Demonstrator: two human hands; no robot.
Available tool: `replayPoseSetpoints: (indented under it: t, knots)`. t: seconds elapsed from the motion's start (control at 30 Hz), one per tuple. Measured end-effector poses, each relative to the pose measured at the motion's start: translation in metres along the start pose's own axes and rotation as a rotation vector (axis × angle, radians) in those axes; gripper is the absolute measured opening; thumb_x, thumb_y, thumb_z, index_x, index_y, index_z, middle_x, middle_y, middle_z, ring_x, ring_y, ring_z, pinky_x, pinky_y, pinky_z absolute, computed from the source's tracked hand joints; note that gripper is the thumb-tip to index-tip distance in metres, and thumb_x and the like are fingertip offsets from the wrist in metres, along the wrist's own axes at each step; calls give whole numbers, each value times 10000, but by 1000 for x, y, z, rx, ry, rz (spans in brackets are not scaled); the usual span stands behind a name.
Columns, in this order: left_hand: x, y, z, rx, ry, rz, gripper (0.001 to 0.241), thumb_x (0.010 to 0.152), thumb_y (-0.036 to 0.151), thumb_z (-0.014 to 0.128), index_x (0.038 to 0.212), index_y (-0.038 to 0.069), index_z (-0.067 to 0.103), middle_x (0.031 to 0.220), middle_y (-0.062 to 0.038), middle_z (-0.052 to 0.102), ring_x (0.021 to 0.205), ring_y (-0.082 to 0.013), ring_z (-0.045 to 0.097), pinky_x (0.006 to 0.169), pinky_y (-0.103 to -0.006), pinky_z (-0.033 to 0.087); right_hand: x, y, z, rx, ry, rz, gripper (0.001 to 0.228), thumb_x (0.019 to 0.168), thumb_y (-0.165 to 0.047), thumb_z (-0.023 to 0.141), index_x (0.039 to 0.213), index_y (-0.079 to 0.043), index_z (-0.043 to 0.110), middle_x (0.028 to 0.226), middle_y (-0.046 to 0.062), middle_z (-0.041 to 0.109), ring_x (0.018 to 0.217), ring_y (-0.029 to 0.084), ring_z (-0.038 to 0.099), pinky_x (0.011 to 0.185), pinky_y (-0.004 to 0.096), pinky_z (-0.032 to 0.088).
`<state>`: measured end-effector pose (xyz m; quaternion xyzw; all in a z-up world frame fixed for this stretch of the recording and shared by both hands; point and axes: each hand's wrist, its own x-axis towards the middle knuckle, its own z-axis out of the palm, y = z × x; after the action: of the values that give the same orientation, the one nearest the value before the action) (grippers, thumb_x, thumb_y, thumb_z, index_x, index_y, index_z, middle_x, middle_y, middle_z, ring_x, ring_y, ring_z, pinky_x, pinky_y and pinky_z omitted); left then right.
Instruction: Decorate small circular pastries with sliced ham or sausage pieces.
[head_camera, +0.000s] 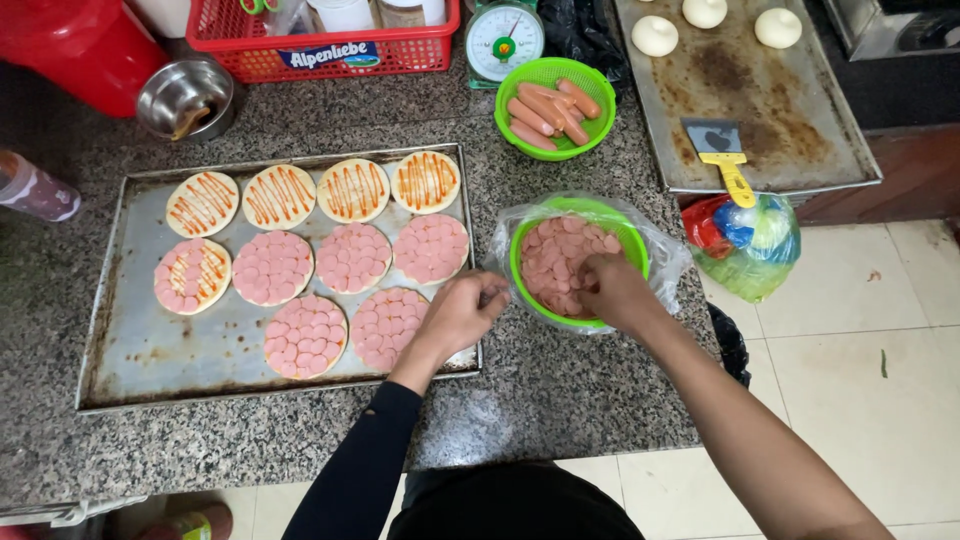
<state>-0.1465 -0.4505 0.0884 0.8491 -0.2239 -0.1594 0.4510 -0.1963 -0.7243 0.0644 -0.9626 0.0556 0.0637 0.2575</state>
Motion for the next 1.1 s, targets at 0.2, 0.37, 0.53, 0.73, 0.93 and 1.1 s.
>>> replayPoseSetpoints:
  t: [0.2, 0.37, 0.53, 0.73, 0.93, 1.1]
  knots:
    - [0, -3, -1, 36, 7, 19, 277, 896, 230, 715, 1103, 49, 744, 976, -151, 743, 852, -277, 726, 762, -387, 563, 4, 26, 16, 84, 170, -127, 237, 877, -151, 713, 1093, -60, 750, 1049, 179, 751, 963, 321, 720, 861, 419, 574]
    - [-1, 2, -4, 9, 23, 10, 277, 899, 230, 715, 1110, 54, 742, 988, -147, 742, 844, -268, 726, 759, -383, 562, 11, -2, -9, 466, 15, 261, 306, 958, -277, 663, 1184, -80, 724, 955, 75, 740, 748, 178, 689, 712, 327, 571]
    - [-5, 25, -17, -80, 110, 89, 256, 892, 160, 693, 1117, 43, 730, 994, -129, 737, 819, -247, 720, 736, -361, 563, 28, -13, 1, 852, -72, 129, 297, 986, -272, 651, 1107, -8, 713, 897, 27, 711, 737, 86, 639, 644, 243, 530]
    - [-20, 35, -56, -58, 295, 228, 209, 915, 83, 686, 1114, 39, 726, 927, -122, 683, 747, -253, 677, 684, -372, 540, 43, -89, 18, 1127, -340, 133, 240, 1011, -246, 682, 1053, -10, 694, 911, 28, 709, 780, 120, 681, 647, 245, 492]
    - [-47, 3, -109, 40, 383, 231, 194, 886, 53, 705, 1077, 60, 739, 944, -107, 693, 754, -275, 686, 666, -380, 535, 56, -174, 40, 1032, -469, 97, 229, 975, -256, 660, 1086, -64, 717, 956, 34, 731, 852, 117, 710, 714, 272, 561]
    - [-77, -45, -160, 173, 465, 297, 186, 881, 54, 685, 1059, 81, 732, 986, -96, 713, 889, -337, 686, 769, -433, 543, 72, -235, 87, 1089, -487, 89, 245, 985, -248, 627, 1079, -37, 709, 966, 48, 747, 850, 149, 729, 708, 305, 581]
